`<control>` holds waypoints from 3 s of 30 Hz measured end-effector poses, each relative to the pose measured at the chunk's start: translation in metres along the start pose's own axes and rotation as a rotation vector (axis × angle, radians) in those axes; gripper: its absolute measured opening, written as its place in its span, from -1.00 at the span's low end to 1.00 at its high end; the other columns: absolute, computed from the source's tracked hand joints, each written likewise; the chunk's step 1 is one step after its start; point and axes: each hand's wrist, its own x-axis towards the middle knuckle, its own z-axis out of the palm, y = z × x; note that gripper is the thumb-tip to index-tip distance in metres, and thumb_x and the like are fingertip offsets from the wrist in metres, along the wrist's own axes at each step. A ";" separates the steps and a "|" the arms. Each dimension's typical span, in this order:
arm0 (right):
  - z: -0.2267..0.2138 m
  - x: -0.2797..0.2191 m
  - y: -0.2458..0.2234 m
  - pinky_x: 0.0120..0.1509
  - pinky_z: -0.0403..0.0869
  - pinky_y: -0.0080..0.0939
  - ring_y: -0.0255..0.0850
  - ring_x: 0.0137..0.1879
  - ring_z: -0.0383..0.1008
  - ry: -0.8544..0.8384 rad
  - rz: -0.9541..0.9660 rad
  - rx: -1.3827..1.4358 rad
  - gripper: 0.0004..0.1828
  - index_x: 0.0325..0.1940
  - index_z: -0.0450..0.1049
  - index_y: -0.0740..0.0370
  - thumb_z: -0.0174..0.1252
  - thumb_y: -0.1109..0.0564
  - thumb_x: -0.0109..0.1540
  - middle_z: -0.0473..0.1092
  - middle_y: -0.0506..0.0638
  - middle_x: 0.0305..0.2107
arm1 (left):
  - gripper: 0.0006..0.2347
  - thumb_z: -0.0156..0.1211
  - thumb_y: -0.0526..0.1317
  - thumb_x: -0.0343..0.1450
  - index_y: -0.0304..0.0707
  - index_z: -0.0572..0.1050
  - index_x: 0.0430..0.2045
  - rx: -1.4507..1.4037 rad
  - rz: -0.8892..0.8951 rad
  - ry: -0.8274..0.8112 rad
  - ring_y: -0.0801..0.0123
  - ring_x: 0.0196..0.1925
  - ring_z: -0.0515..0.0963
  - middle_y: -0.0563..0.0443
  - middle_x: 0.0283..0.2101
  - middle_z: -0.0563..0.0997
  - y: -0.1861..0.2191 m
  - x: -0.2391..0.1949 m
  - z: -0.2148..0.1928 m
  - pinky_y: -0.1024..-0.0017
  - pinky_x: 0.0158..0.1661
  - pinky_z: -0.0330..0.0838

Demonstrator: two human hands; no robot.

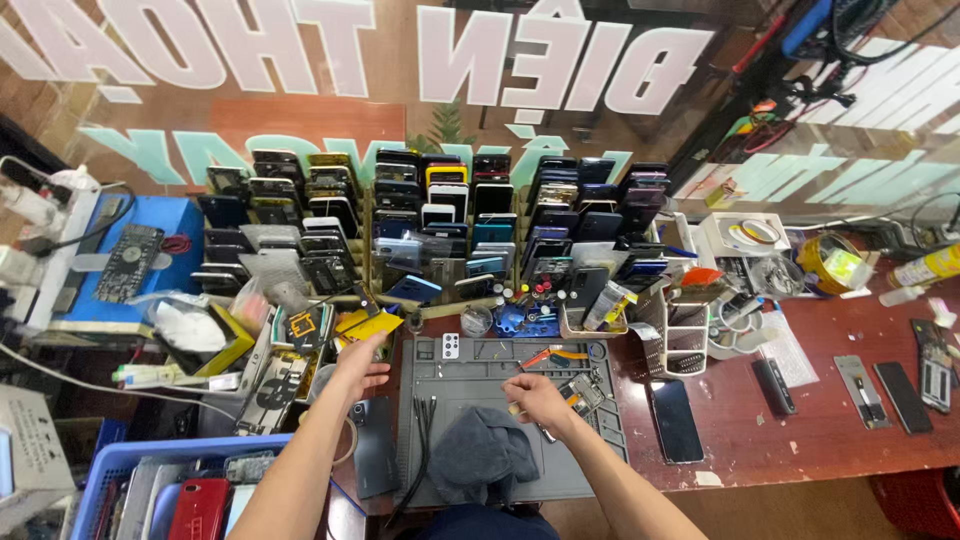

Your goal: The person disassembles a smartphone, removes the battery, and uses a plastic pry tool and tweezers to manipulate internal components. They apply adhesive tape to secure parts and reassemble the device.

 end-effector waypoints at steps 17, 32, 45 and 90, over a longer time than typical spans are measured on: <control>-0.010 -0.035 0.011 -0.34 0.51 -0.38 -0.41 -0.32 0.48 0.062 -0.016 0.092 -0.75 0.00 0.56 0.18 0.16 0.06 0.30 0.50 -0.11 -0.30 | -0.43 0.31 -0.14 0.34 -0.28 0.30 0.25 0.314 0.076 -0.058 0.16 -0.50 0.62 -0.19 -0.03 0.55 -0.014 0.016 0.025 0.29 -0.51 0.57; -0.030 -0.045 0.008 -0.35 0.48 -0.41 -0.42 -0.33 0.46 0.062 -0.044 0.101 -0.77 -0.04 0.56 0.20 0.19 0.04 0.32 0.49 -0.12 -0.36 | -0.70 0.40 -0.29 0.33 -0.47 0.60 -0.10 0.500 0.257 0.263 0.23 -0.52 0.67 -0.24 -0.36 0.70 -0.008 0.006 0.028 0.31 -0.51 0.55; -0.048 -0.041 0.004 -0.40 0.48 -0.40 -0.42 -0.39 0.46 0.076 0.000 0.097 -0.74 0.00 0.57 0.22 0.19 0.06 0.30 0.51 -0.11 -0.37 | -0.66 0.43 -0.06 0.28 -0.10 0.70 -0.10 0.784 0.399 0.466 0.04 -0.08 0.69 -0.16 -0.14 0.74 -0.019 -0.003 0.027 0.18 0.01 0.51; -0.614 0.153 -0.049 0.03 0.50 0.12 -0.13 0.09 0.36 0.392 -0.089 0.572 -0.38 0.39 0.30 -0.01 0.19 -0.10 0.25 0.29 -0.06 0.26 | -0.88 0.27 -0.29 0.40 -0.40 0.60 -0.33 0.061 0.294 -0.220 0.55 -0.56 0.50 0.05 -0.49 0.56 -0.022 -0.185 0.601 0.54 -0.51 0.45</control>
